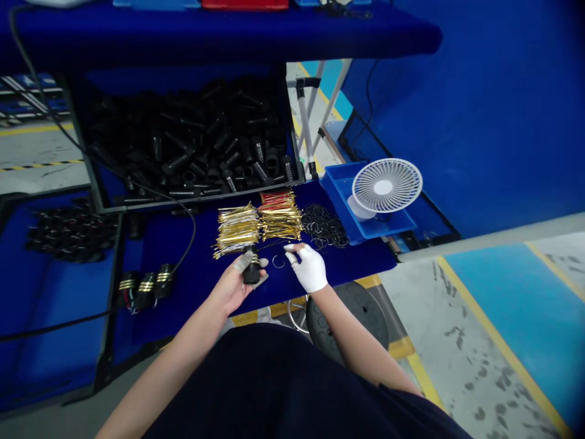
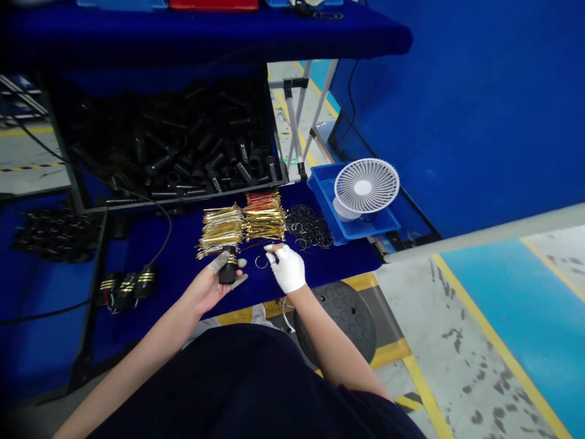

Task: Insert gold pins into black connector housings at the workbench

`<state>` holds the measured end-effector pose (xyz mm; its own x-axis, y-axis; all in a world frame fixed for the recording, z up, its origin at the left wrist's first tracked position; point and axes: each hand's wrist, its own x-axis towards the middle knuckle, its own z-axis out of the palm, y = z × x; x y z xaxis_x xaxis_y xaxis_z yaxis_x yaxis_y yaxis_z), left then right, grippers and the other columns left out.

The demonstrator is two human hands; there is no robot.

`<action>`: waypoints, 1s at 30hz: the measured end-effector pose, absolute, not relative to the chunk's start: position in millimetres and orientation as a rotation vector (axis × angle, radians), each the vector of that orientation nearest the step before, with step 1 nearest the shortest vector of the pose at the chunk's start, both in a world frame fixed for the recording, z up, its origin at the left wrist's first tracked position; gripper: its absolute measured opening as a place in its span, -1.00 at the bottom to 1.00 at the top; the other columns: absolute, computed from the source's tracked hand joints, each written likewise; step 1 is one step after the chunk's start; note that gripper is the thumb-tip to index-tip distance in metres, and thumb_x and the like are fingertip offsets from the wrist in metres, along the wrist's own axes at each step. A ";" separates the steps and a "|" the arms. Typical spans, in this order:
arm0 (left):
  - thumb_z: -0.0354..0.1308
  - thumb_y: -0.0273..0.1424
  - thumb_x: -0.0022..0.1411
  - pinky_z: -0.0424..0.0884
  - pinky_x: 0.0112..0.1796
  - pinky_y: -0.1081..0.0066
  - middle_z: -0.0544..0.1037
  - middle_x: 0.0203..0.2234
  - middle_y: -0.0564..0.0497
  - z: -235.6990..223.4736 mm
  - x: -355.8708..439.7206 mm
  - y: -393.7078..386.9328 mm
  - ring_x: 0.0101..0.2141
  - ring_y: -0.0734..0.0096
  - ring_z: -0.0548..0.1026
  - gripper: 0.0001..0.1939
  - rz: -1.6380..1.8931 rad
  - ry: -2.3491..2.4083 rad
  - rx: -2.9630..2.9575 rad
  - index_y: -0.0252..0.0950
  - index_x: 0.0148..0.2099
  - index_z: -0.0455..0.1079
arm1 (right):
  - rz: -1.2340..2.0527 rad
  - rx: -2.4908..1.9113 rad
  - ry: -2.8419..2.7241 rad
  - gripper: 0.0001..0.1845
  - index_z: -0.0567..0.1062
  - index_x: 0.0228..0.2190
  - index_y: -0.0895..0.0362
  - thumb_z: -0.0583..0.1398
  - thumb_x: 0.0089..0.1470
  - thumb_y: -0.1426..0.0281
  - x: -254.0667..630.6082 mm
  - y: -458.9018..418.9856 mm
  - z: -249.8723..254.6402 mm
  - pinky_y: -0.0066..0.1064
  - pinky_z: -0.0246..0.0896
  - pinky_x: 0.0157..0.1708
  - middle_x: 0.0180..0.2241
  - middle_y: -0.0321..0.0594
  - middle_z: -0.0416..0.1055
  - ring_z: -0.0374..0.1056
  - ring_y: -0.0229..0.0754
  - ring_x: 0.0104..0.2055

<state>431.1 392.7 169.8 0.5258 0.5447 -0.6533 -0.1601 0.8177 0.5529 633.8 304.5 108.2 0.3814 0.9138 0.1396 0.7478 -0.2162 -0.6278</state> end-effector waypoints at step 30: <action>0.21 -0.23 0.30 0.10 0.29 0.21 0.39 0.26 -0.03 192.3 439.7 382.9 0.29 0.14 0.26 -0.54 0.788 0.912 1.261 -0.11 0.23 0.42 | 0.448 -1.437 -1.300 -0.92 0.57 -0.26 0.00 0.25 0.18 0.38 594.3 320.3 155.5 -0.21 0.39 -0.15 -0.28 -0.20 0.54 0.47 -0.11 -0.22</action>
<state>439.7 382.9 192.3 0.4400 0.8883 -0.1318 -0.0021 0.1478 0.9890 594.3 320.3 155.5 0.3280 0.8699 0.3684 0.4579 0.1947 -0.8674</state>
